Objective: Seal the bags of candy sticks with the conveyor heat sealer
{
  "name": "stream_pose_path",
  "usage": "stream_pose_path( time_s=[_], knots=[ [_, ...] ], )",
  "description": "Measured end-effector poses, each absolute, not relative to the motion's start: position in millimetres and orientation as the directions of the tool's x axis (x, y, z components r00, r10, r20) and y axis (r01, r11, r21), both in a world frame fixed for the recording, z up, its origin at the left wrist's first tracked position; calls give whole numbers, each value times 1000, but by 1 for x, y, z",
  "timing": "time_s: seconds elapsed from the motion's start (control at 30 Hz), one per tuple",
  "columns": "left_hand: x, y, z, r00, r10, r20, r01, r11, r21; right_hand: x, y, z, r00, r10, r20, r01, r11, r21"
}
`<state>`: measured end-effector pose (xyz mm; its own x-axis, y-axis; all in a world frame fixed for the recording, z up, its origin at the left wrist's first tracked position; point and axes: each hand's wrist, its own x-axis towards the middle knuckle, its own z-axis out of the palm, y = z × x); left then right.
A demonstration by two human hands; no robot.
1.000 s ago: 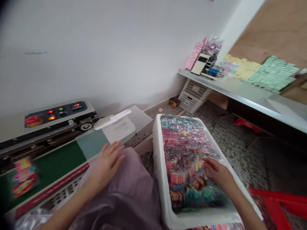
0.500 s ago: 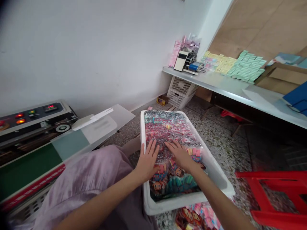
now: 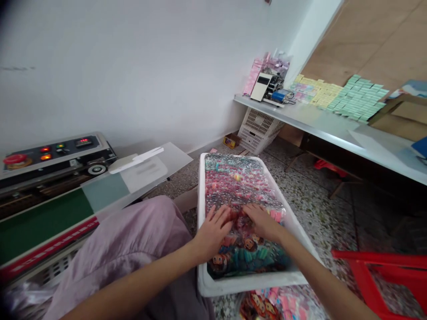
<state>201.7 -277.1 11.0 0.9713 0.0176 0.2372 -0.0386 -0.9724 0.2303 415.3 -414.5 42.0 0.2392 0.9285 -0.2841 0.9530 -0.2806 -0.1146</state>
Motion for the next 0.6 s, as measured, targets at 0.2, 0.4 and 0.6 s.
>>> stream_pose_path(
  time_s=[0.2,0.4,0.6],
  knots=[
    [195,-288,6,998,30,52,1,-876,483,400,-436,44,200,954,-225,907,-267,-326],
    [199,-288,16,977,186,-105,209,-730,651,399,-440,38,194,931,-308,897,-295,-328],
    [213,-285,20,956,214,-201,293,-740,605,400,-434,38,150,932,-331,921,-253,-295]
  ],
)
